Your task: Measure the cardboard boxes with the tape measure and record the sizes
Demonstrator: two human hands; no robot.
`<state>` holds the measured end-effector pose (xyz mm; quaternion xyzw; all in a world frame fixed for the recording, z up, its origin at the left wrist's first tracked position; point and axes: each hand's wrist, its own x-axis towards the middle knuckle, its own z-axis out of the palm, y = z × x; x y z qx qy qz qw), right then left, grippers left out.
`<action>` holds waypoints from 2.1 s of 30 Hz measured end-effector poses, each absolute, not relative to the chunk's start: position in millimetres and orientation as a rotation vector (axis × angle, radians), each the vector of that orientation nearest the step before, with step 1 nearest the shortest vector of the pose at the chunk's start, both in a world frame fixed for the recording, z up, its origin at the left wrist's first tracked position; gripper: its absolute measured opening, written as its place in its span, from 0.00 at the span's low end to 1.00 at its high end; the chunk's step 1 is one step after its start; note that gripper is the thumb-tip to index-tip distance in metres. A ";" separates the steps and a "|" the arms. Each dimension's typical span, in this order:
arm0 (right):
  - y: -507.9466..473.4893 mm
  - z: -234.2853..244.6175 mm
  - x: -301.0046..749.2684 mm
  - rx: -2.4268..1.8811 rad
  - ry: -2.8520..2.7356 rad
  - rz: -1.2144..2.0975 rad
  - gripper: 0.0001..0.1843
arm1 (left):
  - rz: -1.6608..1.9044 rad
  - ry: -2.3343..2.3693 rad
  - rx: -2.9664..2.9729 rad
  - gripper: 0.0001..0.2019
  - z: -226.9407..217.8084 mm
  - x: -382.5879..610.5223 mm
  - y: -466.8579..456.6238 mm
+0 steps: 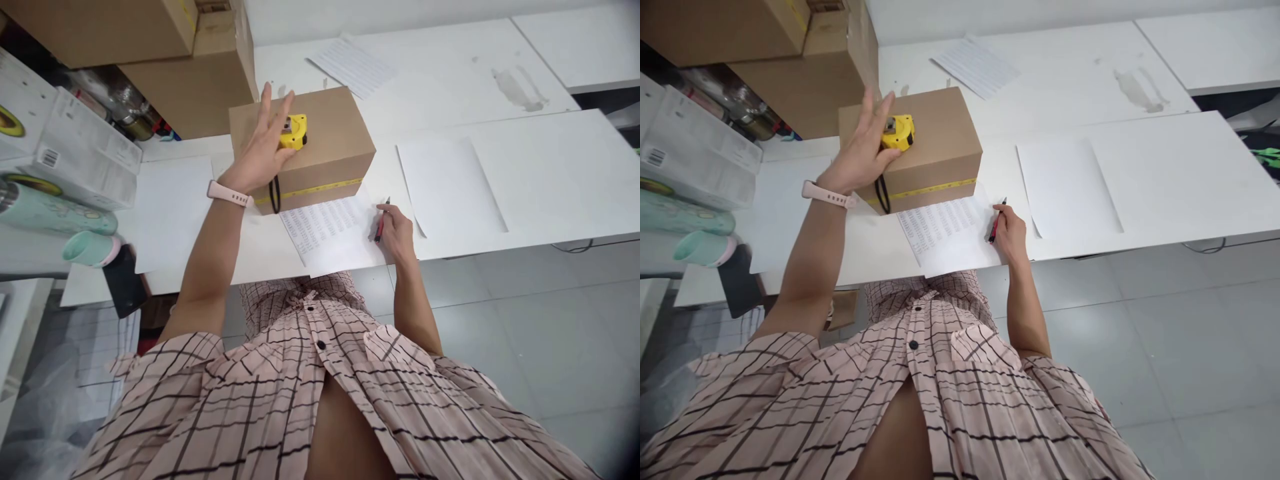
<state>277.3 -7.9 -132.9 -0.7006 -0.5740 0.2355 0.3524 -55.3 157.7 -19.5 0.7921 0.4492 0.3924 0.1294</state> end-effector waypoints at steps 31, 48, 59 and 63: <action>-24.0 -124.0 174.6 -1.340 -1.344 1.172 0.23 | 0.094 1.421 2.727 0.26 -109.6 45.0 -98.3; -22.6 -126.6 183.6 -1.310 -1.431 1.093 0.14 | -0.027 1.429 2.913 0.25 -106.7 44.5 -100.0; -24.0 -135.7 181.1 -1.305 -1.555 1.047 0.13 | 0.002 1.405 2.934 0.25 -113.5 43.0 -100.3; -23.3 -136.0 181.2 -1.301 -1.574 1.021 0.13 | 0.008 1.384 2.904 0.25 -111.8 42.1 -100.2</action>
